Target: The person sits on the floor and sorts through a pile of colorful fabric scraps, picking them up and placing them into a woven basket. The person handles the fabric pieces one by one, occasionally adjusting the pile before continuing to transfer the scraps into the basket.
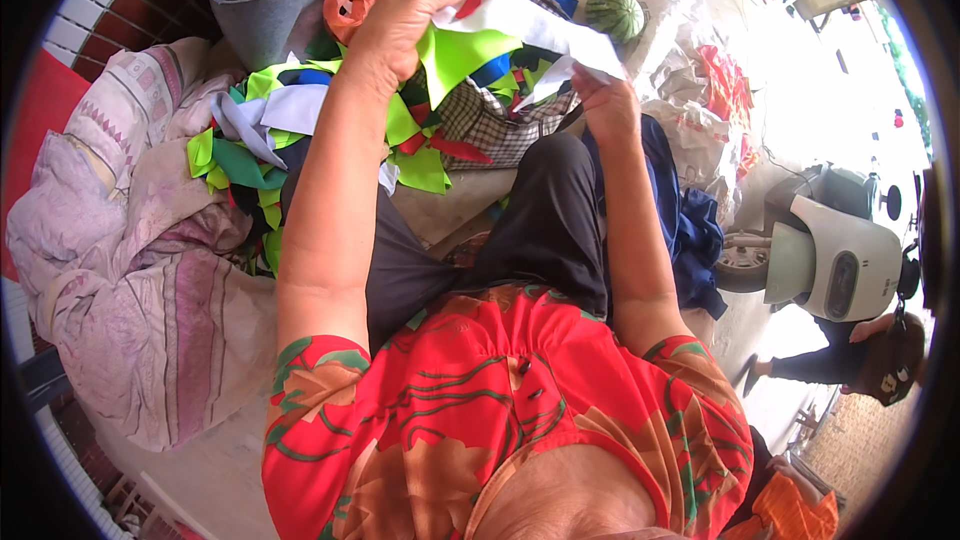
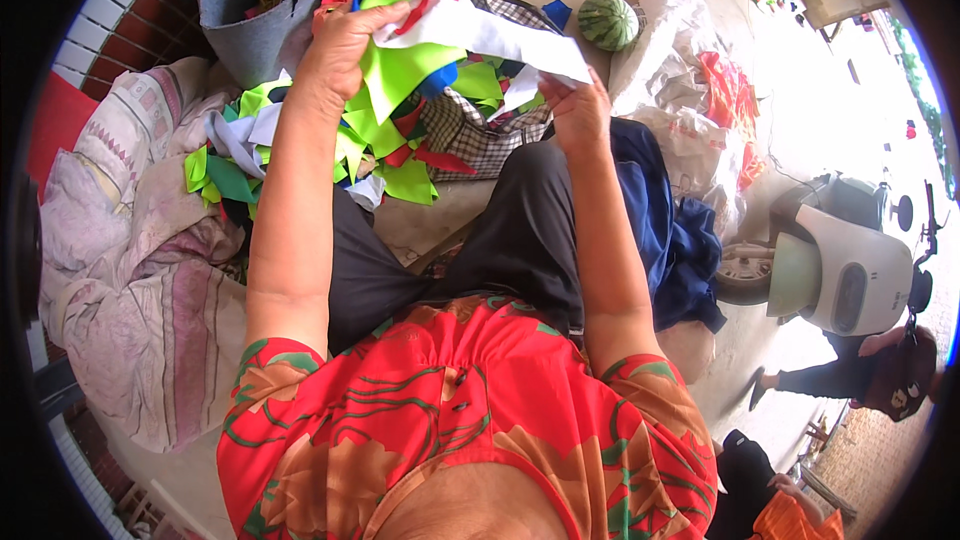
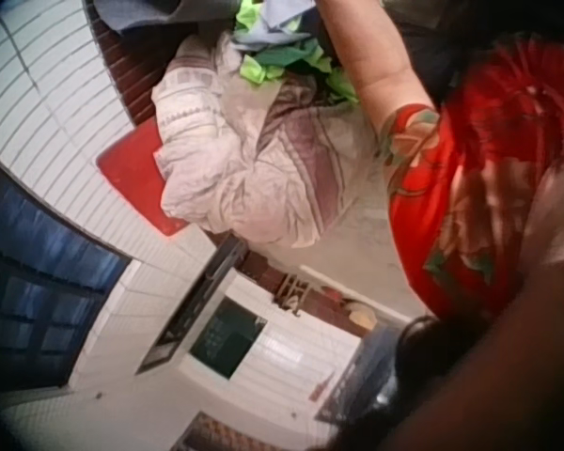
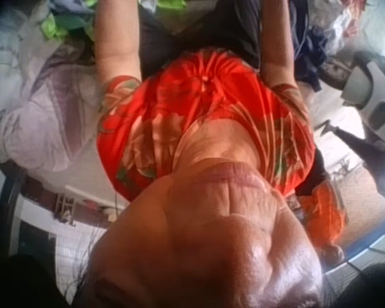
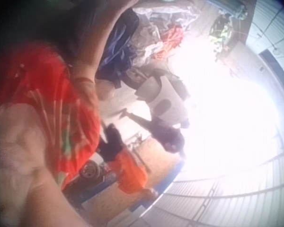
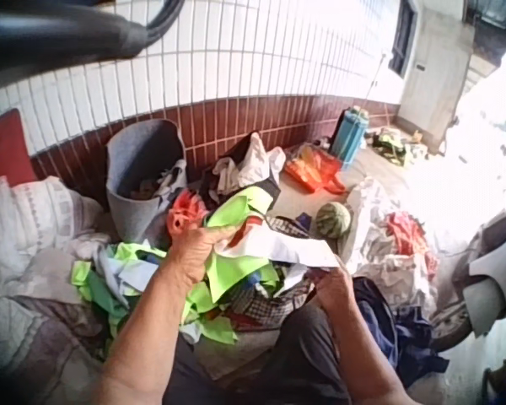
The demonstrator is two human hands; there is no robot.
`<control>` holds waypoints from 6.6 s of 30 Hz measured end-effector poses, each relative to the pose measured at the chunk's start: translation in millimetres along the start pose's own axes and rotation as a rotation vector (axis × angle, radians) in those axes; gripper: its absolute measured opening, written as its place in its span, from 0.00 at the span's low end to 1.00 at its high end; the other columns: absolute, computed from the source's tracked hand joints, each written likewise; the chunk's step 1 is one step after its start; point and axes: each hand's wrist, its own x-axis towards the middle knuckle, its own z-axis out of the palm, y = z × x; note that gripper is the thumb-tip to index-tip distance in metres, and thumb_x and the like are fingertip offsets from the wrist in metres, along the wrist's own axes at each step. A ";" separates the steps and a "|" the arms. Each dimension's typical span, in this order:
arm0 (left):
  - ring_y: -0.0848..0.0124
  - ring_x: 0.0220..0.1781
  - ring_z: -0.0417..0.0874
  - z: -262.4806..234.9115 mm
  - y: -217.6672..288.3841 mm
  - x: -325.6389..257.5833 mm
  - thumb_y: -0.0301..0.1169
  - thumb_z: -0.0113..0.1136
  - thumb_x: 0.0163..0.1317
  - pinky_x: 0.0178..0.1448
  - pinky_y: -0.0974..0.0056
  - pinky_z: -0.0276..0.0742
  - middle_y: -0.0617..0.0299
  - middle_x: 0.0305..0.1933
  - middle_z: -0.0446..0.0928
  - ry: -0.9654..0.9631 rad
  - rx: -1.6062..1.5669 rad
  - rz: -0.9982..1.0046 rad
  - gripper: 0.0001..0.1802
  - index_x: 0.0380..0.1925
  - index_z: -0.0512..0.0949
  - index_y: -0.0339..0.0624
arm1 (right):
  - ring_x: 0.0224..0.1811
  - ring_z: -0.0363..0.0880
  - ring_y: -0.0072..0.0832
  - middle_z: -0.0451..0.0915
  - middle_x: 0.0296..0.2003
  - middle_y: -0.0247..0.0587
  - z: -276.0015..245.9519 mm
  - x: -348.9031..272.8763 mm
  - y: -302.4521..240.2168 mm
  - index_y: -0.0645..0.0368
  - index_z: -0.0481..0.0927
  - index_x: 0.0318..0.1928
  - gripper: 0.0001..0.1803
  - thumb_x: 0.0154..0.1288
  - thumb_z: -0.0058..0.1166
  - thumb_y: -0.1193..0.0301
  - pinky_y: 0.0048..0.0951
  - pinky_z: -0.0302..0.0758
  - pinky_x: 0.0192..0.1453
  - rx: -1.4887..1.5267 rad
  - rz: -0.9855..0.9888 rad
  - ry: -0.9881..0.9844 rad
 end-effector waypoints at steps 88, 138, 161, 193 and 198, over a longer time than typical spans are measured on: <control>0.68 0.39 0.82 -18.8 1.0 -0.7 0.23 0.60 0.55 0.44 0.64 0.80 0.54 0.40 0.79 0.402 -0.042 0.232 0.17 0.46 0.74 0.31 | 0.50 0.76 0.34 0.76 0.47 0.43 -9.1 97.1 67.2 0.63 0.70 0.52 0.14 0.67 0.44 0.76 0.38 0.73 0.57 0.106 -0.023 0.025; 0.69 0.38 0.81 -12.3 4.6 2.3 0.17 0.64 0.47 0.46 0.66 0.77 0.57 0.39 0.79 0.543 0.046 0.320 0.19 0.42 0.75 0.33 | 0.41 0.78 0.34 0.80 0.37 0.43 -74.1 166.8 127.8 0.60 0.78 0.47 0.24 0.49 0.63 0.64 0.30 0.73 0.48 -1.366 -0.003 -0.085; 0.73 0.33 0.81 -15.0 19.7 -17.0 0.21 0.62 0.50 0.40 0.69 0.76 0.61 0.35 0.80 0.547 -0.054 0.282 0.17 0.43 0.76 0.35 | 0.50 0.75 0.51 0.75 0.47 0.61 -189.7 196.3 276.8 0.64 0.70 0.50 0.32 0.47 0.61 0.58 0.43 0.72 0.53 -1.962 0.473 -0.590; 0.71 0.38 0.81 -12.4 14.4 -3.3 0.15 0.61 0.49 0.45 0.67 0.77 0.57 0.40 0.79 0.490 -0.055 0.361 0.20 0.45 0.74 0.34 | 0.55 0.70 0.33 0.72 0.52 0.37 26.3 108.3 95.7 0.54 0.68 0.56 0.21 0.63 0.53 0.73 0.47 0.69 0.55 0.151 -0.021 -0.069; 0.71 0.41 0.80 -17.8 13.6 -1.8 0.15 0.61 0.49 0.47 0.68 0.77 0.57 0.43 0.78 0.487 -0.037 0.377 0.22 0.48 0.74 0.34 | 0.58 0.66 0.37 0.70 0.52 0.39 33.7 99.5 95.0 0.58 0.65 0.57 0.19 0.66 0.49 0.73 0.55 0.68 0.57 -0.080 0.118 -0.100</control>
